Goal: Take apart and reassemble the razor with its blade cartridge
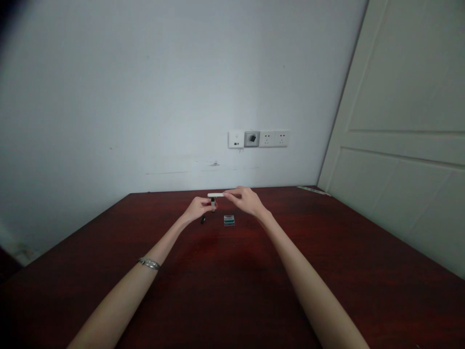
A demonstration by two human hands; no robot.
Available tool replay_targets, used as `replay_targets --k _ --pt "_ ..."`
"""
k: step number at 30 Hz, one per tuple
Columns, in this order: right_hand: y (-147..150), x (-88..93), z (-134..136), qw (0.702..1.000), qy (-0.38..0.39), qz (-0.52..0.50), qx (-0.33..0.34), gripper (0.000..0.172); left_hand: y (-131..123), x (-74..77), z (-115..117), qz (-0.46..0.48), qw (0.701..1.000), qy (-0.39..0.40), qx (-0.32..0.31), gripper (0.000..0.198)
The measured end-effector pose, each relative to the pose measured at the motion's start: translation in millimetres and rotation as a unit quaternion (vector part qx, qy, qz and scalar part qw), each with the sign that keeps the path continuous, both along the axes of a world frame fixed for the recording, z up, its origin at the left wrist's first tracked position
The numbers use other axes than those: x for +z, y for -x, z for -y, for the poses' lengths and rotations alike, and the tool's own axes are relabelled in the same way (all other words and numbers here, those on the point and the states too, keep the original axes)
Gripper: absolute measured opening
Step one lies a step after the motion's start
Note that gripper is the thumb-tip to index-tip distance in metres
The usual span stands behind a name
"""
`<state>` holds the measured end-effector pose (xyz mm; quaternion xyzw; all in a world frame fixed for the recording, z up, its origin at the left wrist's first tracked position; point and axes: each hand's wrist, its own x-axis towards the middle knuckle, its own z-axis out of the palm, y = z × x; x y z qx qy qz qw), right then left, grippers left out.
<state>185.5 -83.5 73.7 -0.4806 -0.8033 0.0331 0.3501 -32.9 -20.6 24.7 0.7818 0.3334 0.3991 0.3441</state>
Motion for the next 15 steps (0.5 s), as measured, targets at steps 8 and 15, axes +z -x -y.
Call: replay_targets --k 8,15 --pt "-12.9 -1.8 -5.6 0.999 0.006 -0.032 -0.007 0.045 0.3 -2.4 -3.0 0.012 1.000 0.008 -0.005 0.018" --pt "-0.5 0.9 0.4 1.000 -0.007 -0.002 -0.012 0.042 -0.1 0.9 -0.4 -0.008 1.000 0.002 -0.001 0.015"
